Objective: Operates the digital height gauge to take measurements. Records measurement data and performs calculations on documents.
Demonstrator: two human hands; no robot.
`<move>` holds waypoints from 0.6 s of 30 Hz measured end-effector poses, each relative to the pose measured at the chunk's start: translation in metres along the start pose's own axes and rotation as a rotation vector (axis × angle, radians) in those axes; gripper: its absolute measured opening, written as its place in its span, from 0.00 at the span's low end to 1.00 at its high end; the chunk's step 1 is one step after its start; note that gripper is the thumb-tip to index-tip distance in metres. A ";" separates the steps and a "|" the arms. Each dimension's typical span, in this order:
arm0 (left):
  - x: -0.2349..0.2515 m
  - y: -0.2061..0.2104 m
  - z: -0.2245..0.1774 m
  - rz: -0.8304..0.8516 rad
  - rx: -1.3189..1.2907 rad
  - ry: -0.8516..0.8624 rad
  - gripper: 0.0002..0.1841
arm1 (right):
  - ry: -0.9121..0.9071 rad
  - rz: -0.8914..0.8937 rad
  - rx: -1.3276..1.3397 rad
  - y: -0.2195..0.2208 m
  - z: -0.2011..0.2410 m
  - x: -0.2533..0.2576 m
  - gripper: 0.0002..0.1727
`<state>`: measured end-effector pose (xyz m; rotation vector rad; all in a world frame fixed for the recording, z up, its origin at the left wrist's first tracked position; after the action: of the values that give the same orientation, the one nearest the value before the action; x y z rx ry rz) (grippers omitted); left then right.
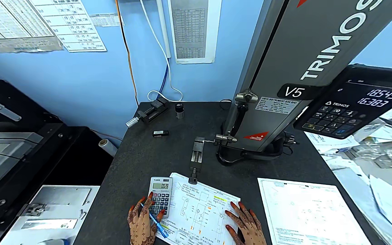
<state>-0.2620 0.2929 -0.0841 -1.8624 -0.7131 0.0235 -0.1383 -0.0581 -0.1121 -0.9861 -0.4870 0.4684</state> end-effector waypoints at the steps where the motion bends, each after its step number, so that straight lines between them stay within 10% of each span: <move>1: 0.000 0.000 0.000 0.004 0.001 0.003 0.36 | 0.003 0.002 0.001 0.000 0.000 0.000 0.24; 11: 0.001 0.002 -0.002 -0.012 -0.010 -0.030 0.36 | 0.022 -0.141 0.016 -0.014 -0.002 -0.005 0.20; 18: 0.001 -0.004 -0.008 0.041 -0.058 -0.024 0.36 | 0.632 -0.154 -0.162 -0.074 -0.050 -0.042 0.44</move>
<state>-0.2603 0.2876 -0.0776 -1.9353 -0.6985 0.0525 -0.1312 -0.1504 -0.0778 -1.1772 -0.0270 -0.0347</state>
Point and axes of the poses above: each hand's wrist, its own x-axis towards the middle knuckle, its own y-axis out of the palm, z = x × y, the point moved 6 cm from there along x, towards the middle knuckle, and after that the axes turned 1 degree about z, right-handed, at the moved point
